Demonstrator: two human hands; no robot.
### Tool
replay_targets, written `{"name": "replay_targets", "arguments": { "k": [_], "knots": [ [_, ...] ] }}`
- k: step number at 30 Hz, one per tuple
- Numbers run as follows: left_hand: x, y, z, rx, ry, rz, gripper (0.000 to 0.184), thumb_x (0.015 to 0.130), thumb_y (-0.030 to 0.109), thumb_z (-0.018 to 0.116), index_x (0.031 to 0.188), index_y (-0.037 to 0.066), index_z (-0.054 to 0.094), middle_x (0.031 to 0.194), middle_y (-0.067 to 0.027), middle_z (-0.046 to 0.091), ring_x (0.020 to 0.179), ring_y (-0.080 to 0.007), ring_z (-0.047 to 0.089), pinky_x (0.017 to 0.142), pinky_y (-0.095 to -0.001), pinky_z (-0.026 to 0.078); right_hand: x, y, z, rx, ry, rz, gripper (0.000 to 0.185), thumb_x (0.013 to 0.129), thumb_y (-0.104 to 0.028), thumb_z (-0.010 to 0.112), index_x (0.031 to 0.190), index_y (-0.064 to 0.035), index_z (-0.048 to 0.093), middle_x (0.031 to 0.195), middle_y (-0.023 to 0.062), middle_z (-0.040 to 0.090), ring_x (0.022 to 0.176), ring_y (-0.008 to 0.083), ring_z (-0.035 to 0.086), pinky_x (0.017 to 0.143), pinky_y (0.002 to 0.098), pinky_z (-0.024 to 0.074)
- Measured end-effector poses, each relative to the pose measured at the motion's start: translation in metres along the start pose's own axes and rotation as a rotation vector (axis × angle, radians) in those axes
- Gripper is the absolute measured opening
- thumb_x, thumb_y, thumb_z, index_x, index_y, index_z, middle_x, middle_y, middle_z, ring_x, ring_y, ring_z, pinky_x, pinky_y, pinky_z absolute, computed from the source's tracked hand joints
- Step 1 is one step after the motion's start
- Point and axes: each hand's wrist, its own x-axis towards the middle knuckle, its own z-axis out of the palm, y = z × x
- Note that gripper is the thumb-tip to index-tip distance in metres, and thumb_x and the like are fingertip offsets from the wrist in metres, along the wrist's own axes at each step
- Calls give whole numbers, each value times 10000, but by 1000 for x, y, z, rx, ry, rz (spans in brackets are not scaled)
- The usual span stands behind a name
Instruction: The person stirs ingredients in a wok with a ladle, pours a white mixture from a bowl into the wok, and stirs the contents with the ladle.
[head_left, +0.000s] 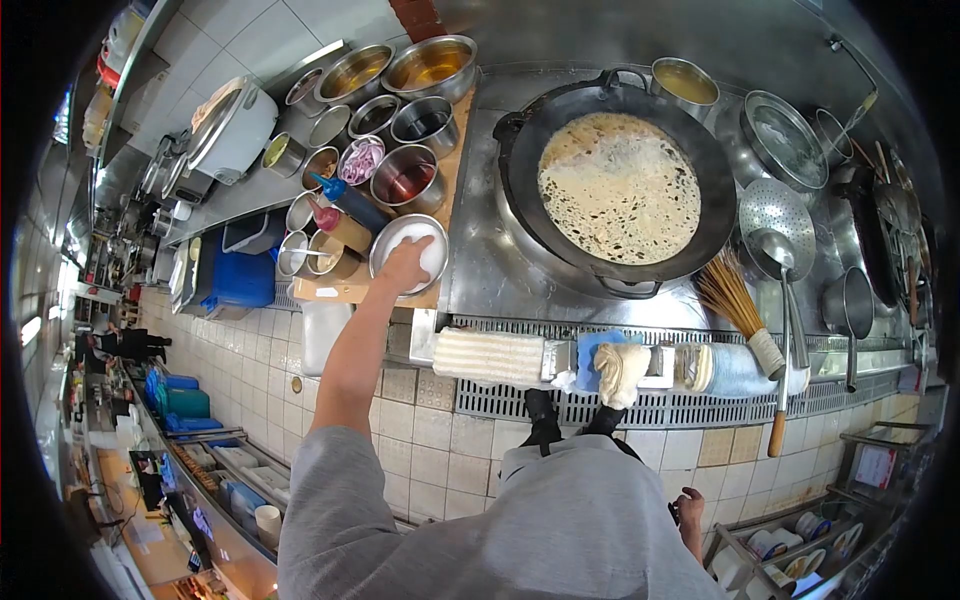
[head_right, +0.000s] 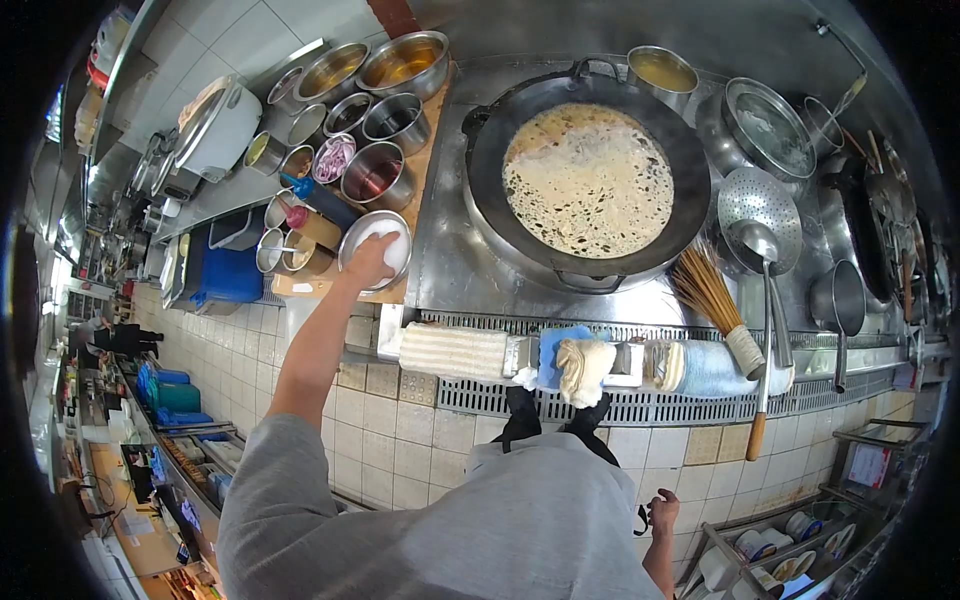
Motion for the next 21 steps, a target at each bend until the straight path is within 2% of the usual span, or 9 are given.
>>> {"name": "replay_targets", "arguments": {
  "k": [3, 5, 6, 8, 11, 15, 18, 20, 21],
  "knots": [
    [1, -4, 5, -9, 93, 67, 697, 597, 80, 730, 1261, 127, 523, 1185, -284, 524, 1090, -388, 534, 934, -395, 445, 1, 6, 1, 9, 13, -10, 431, 746, -28, 475, 1171, 0, 538, 654, 113, 603, 431, 134, 490, 328, 269, 365],
    [2, -8, 7, -38, 183, 141, 484, 620, 63, 693, 1100, 88, 638, 1020, -219, 626, 983, -358, 592, 886, -397, 466, -1, 10, 0, 12, 14, 4, 430, 745, -28, 475, 1170, -2, 538, 654, 112, 602, 431, 132, 489, 327, 269, 364],
    [3, -10, 9, -38, 182, 141, 484, 620, 63, 693, 1100, 88, 638, 1020, -219, 626, 983, -358, 592, 886, -397, 466, -2, 11, -1, 11, 14, 17, 430, 744, -28, 475, 1169, -4, 537, 654, 111, 601, 431, 131, 489, 327, 269, 364],
    [5, -11, 6, -63, 260, 95, 307, 626, 64, 674, 933, 60, 697, 883, -184, 660, 879, -338, 626, 838, -399, 481, -5, 15, -2, 32, 9, 16, 426, 744, -30, 475, 1165, -5, 535, 652, 109, 598, 429, 131, 486, 324, 269, 360],
    [5, -5, -7, -74, 206, -28, 228, 623, 66, 669, 847, 48, 708, 837, -180, 663, 839, -330, 634, 803, -395, 492, -6, 16, -5, 53, 8, 34, 420, 745, -33, 476, 1160, -8, 533, 649, 104, 594, 422, 130, 479, 319, 271, 354],
    [-1, -5, -29, -170, 189, 3, 194, 616, 95, 695, 803, 43, 708, 830, -175, 666, 814, -321, 639, 774, -383, 501, -4, 22, -2, 90, 20, 60, 412, 746, -35, 477, 1154, -13, 535, 649, 98, 591, 411, 130, 470, 316, 270, 349],
    [-11, -4, -37, -192, 47, 34, 301, 601, 150, 741, 883, 54, 698, 915, -176, 662, 876, -317, 627, 793, -379, 493, 0, 23, 1, 91, 8, 63, 405, 751, -37, 474, 1151, -18, 537, 650, 96, 590, 408, 129, 469, 314, 270, 345],
    [-17, -3, -31, 0, -41, 99, 486, 581, 203, 778, 1028, 60, 652, 1030, -173, 636, 978, -324, 594, 850, -385, 473, 3, 21, 3, 71, -9, 43, 403, 754, -38, 470, 1151, -20, 537, 650, 97, 590, 408, 129, 468, 314, 269, 344],
    [-18, -3, -28, 1, -41, 99, 486, 581, 203, 778, 1028, 60, 652, 1030, -173, 636, 978, -324, 594, 850, -385, 473, 4, 20, 4, 52, -24, 22, 402, 757, -38, 467, 1152, -21, 537, 651, 98, 590, 408, 128, 468, 314, 269, 343]
  ]
}}
